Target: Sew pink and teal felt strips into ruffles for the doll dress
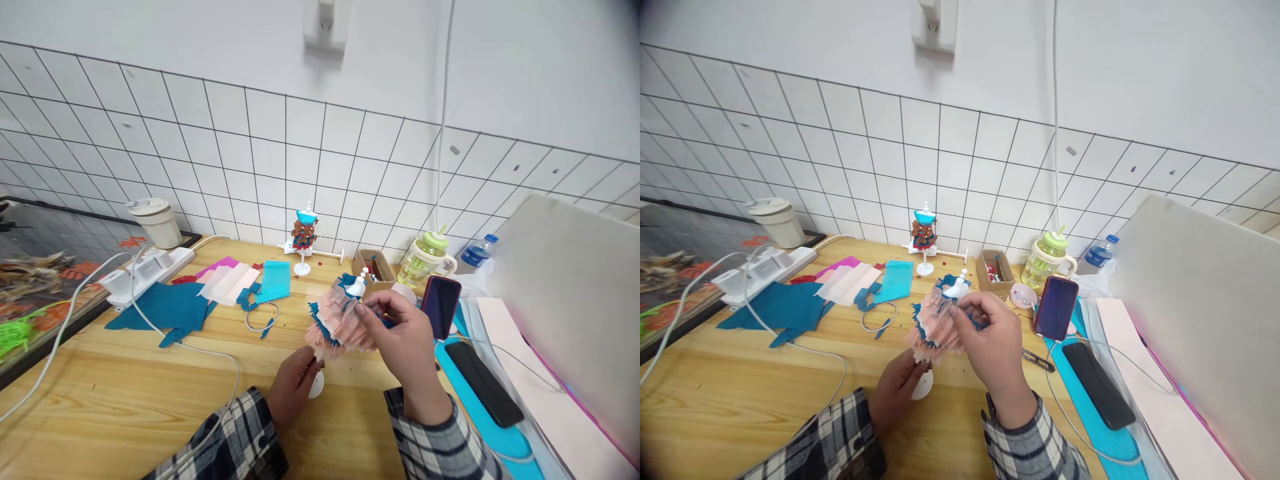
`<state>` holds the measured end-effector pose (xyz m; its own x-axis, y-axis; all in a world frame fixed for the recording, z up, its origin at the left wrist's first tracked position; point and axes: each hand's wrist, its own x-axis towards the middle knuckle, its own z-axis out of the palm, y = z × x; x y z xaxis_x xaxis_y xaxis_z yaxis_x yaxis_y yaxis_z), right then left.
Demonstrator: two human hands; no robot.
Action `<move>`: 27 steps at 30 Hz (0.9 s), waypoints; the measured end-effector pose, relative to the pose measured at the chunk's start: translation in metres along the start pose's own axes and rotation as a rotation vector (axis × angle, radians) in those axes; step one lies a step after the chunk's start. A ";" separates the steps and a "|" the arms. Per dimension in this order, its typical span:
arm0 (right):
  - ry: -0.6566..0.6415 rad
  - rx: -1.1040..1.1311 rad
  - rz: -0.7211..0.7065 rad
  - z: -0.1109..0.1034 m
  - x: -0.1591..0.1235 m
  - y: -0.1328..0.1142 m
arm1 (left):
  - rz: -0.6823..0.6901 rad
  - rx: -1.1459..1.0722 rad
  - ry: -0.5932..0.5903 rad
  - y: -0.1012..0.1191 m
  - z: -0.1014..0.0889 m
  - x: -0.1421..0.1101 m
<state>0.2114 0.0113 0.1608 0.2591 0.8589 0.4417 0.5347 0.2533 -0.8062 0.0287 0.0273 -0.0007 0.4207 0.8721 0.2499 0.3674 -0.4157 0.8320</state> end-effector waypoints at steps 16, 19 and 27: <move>0.035 -0.011 0.057 -0.002 -0.007 -0.002 | 0.052 0.015 -0.016 0.005 -0.003 0.003; 0.046 -0.002 0.045 -0.004 -0.009 -0.002 | 0.073 -0.005 -0.045 0.008 -0.004 0.003; 0.061 -0.062 0.009 -0.005 -0.013 -0.001 | 0.086 0.002 -0.026 0.008 -0.004 0.003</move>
<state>0.2109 -0.0024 0.1579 0.3116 0.8318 0.4594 0.5803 0.2163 -0.7851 0.0300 0.0279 0.0086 0.4722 0.8262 0.3073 0.3304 -0.4891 0.8072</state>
